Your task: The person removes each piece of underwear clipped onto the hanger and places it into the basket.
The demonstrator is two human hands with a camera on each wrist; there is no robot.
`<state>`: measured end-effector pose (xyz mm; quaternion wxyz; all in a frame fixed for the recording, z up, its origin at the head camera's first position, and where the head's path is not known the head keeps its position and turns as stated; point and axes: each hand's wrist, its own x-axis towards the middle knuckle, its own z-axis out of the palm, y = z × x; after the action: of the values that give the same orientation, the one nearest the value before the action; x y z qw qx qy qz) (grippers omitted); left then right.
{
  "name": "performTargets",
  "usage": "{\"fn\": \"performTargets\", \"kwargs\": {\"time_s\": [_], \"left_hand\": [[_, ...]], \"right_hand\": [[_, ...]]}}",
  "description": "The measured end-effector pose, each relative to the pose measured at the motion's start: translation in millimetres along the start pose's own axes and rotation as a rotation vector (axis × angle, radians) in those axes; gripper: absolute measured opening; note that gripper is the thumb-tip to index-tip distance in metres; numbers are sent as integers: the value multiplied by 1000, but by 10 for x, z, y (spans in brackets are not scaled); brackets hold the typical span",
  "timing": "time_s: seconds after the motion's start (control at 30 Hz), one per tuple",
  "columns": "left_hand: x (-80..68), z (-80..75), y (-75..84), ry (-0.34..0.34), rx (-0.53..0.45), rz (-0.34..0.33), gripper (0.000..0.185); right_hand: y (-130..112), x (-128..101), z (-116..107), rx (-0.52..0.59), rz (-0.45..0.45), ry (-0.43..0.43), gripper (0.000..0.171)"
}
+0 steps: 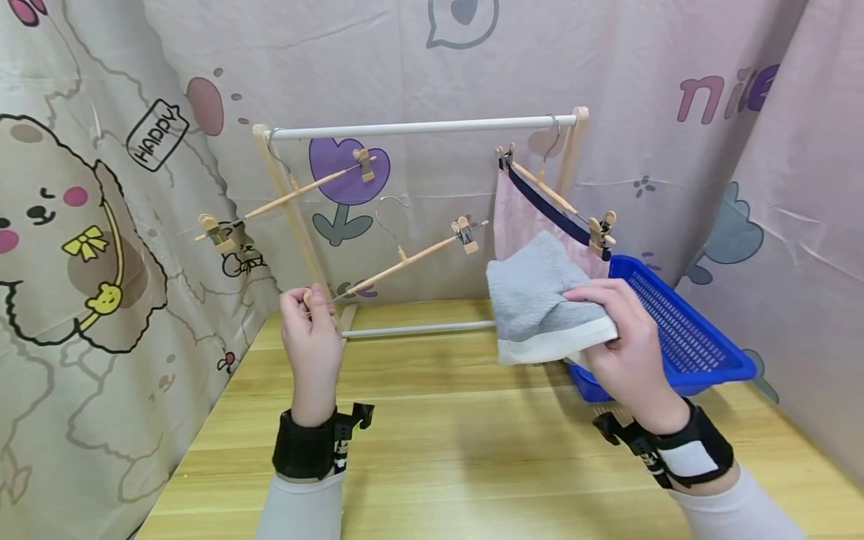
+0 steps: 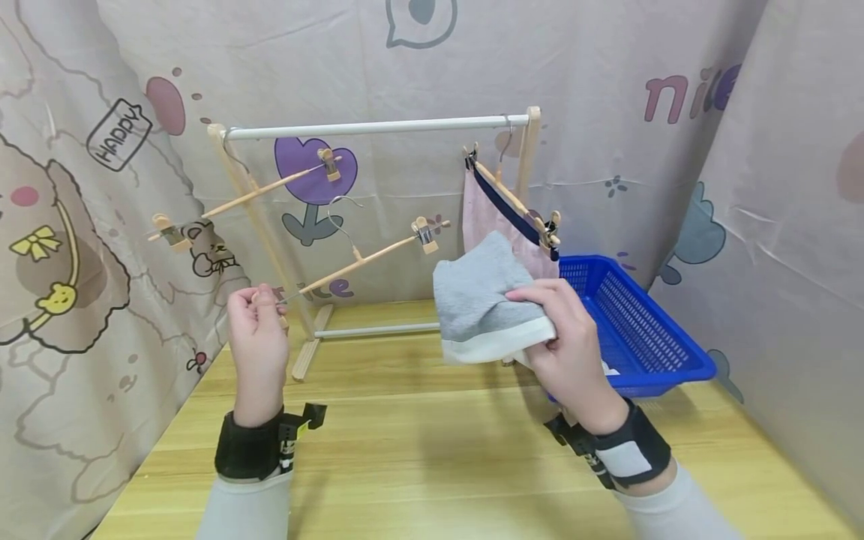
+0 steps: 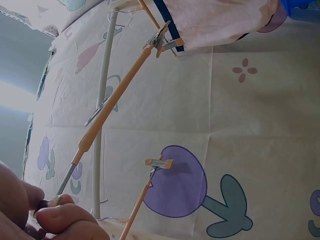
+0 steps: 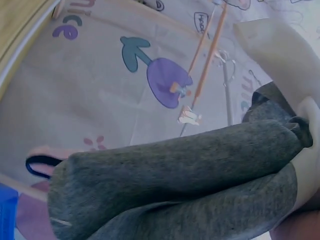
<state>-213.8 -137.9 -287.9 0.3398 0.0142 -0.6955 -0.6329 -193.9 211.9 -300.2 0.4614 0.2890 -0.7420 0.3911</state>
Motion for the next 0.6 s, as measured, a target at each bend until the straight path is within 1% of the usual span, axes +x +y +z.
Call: {"fn": "performTargets", "kwargs": {"time_s": [0.07, 0.13, 0.17, 0.2, 0.3, 0.37, 0.47, 0.6], "left_hand": [[7, -3, -2, 11, 7, 9, 18], [20, -10, -15, 25, 14, 17, 18], [26, -15, -23, 37, 19, 19, 18], [34, -21, -30, 47, 25, 20, 18], [60, -47, -52, 74, 39, 12, 18], [74, -68, -55, 84, 43, 1, 18], [85, -103, -43, 80, 44, -7, 20], [98, -134, -31, 72, 42, -20, 22]], "right_hand": [[3, -10, -45, 3, -12, 32, 31], [7, -27, -79, 4, -27, 75, 20], [9, -37, -90, 7, -35, 101, 19], [11, -44, -99, 10, -43, 130, 23], [10, -47, -132, 9, -67, 217, 42], [-2, -37, -163, 1, -79, 268, 48], [-19, -17, -206, -13, -101, 352, 46], [6, -5, -244, -32, -131, 507, 35]]}}
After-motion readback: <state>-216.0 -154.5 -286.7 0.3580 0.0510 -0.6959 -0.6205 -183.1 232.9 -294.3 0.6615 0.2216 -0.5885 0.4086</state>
